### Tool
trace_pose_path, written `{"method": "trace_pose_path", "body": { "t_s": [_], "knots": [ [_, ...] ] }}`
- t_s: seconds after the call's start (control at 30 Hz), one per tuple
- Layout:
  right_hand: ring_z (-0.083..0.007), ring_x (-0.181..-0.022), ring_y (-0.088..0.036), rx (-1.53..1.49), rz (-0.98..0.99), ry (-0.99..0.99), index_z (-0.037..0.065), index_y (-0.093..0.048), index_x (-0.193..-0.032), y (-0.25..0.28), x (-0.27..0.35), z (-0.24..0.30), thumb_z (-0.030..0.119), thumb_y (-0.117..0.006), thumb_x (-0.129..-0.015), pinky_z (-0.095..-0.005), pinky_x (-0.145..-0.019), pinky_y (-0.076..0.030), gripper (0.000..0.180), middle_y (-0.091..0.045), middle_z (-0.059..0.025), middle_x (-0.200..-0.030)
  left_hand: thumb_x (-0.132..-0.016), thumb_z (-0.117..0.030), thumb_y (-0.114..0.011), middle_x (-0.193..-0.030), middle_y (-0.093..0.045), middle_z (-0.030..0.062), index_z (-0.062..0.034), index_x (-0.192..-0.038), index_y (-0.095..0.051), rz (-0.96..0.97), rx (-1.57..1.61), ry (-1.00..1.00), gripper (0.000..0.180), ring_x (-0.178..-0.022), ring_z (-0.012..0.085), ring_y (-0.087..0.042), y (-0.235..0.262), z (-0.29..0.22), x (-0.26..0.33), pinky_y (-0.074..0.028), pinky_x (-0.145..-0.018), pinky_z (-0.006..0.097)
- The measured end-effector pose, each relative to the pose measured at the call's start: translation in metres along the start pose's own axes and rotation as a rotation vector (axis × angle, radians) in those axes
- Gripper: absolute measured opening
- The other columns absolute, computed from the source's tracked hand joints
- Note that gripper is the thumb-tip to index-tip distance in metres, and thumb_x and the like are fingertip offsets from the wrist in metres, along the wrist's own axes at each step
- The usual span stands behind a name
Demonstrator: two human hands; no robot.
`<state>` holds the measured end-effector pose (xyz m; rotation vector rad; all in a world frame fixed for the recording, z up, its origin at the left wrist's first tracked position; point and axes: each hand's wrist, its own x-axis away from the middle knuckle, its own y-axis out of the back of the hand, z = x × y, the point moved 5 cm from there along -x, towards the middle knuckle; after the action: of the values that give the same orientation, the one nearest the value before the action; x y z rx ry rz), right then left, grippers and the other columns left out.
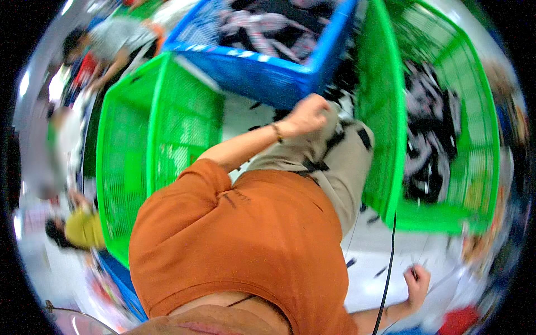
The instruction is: The person uses a small knife to trim excess fabric from the edges of floral-patterned slippers. They pick up slippers from a green basket, trim the edges while holding the slipper against their lap, and place the finished items into a blue basket.
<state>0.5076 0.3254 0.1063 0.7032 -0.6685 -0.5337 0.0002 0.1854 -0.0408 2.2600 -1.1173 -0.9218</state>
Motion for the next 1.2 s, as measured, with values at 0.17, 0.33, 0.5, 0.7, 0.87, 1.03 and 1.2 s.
{"method": "trace_pose_path", "body": {
  "t_s": [0.17, 0.33, 0.5, 0.7, 0.87, 1.03, 1.2],
  "knots": [
    [-0.0007, -0.046, -0.028, -0.580, -0.286, -0.055, 0.007, -0.055, -0.083, 0.038, -0.115, -0.041, 0.029, -0.049, -0.096, -0.0178, -0.041, -0.018, 0.026, -0.039, 0.0052, -0.062, -0.065, -0.011, -0.059, -0.104, -0.051, 0.0197, -0.0014, -0.086, -0.058, 0.057, -0.250, -0.073, 0.023, -0.097, 0.0377, -0.049, 0.001, -0.017, 0.035, -0.043, -0.083, 0.046],
    [-0.0013, -0.042, -0.026, -0.662, -0.273, 0.128, 0.006, -0.058, -0.099, 0.044, -0.222, 0.030, 0.034, -0.047, -0.097, -0.0183, -0.036, -0.017, 0.030, -0.037, 0.0053, -0.059, -0.068, -0.015, -0.065, -0.124, -0.044, 0.0195, -0.0104, -0.103, -0.058, -0.016, -0.375, -0.190, 0.036, -0.119, 0.0388, -0.040, 0.005, -0.012, 0.061, -0.039, -0.092, 0.048],
    [-0.0019, -0.041, -0.028, -0.603, -0.129, 0.143, 0.006, -0.057, -0.102, 0.039, -0.321, 0.036, 0.035, -0.047, -0.097, -0.0186, -0.035, -0.020, 0.031, -0.038, 0.0053, -0.059, -0.069, -0.017, -0.065, -0.129, -0.042, 0.0197, -0.0140, -0.098, -0.064, -0.031, -0.369, -0.130, 0.029, -0.122, 0.0389, -0.039, 0.013, -0.007, 0.064, -0.039, -0.091, 0.049],
    [-0.0026, -0.043, -0.035, -0.492, -0.017, 0.042, 0.008, -0.058, -0.093, 0.027, -0.390, 0.011, 0.036, -0.049, -0.095, -0.0192, -0.036, -0.023, 0.029, -0.044, 0.0054, -0.060, -0.063, -0.017, -0.065, -0.130, -0.042, 0.0171, -0.0115, -0.072, -0.064, 0.020, -0.386, -0.108, 0.010, -0.122, 0.0403, -0.037, 0.012, -0.007, 0.058, -0.038, -0.089, 0.051],
    [-0.0024, -0.044, -0.039, -0.583, -0.120, -0.170, 0.012, -0.060, -0.090, 0.034, -0.442, -0.060, 0.038, -0.054, -0.092, -0.0181, -0.036, -0.027, 0.027, -0.047, 0.0067, -0.061, -0.062, -0.016, -0.064, -0.128, -0.043, 0.0143, -0.0114, -0.074, -0.063, 0.023, -0.355, -0.082, 0.012, -0.122, 0.0407, -0.037, 0.001, 0.000, 0.040, -0.037, -0.089, 0.053],
    [-0.0048, -0.046, -0.040, -0.758, -0.162, -0.229, 0.009, -0.063, -0.093, 0.031, -0.463, -0.200, 0.034, -0.061, -0.088, -0.0207, -0.041, -0.028, 0.025, -0.057, 0.0046, -0.065, -0.060, -0.017, -0.062, -0.109, -0.054, 0.0112, -0.0127, -0.081, -0.063, 0.029, -0.375, -0.105, 0.021, -0.107, 0.0358, -0.049, -0.006, -0.009, -0.012, -0.042, -0.080, 0.049],
    [-0.0076, -0.053, -0.035, -0.936, -0.324, -0.123, 0.013, -0.063, -0.077, 0.004, -0.453, -0.206, 0.030, -0.068, -0.080, -0.0245, -0.049, -0.026, 0.018, -0.047, 0.0069, -0.061, -0.070, -0.019, -0.063, -0.105, -0.058, 0.0118, -0.0079, -0.094, -0.059, 0.233, -0.491, 0.005, 0.026, -0.101, 0.0333, -0.051, -0.026, 0.010, -0.024, -0.041, -0.083, 0.045]
  ]
}}
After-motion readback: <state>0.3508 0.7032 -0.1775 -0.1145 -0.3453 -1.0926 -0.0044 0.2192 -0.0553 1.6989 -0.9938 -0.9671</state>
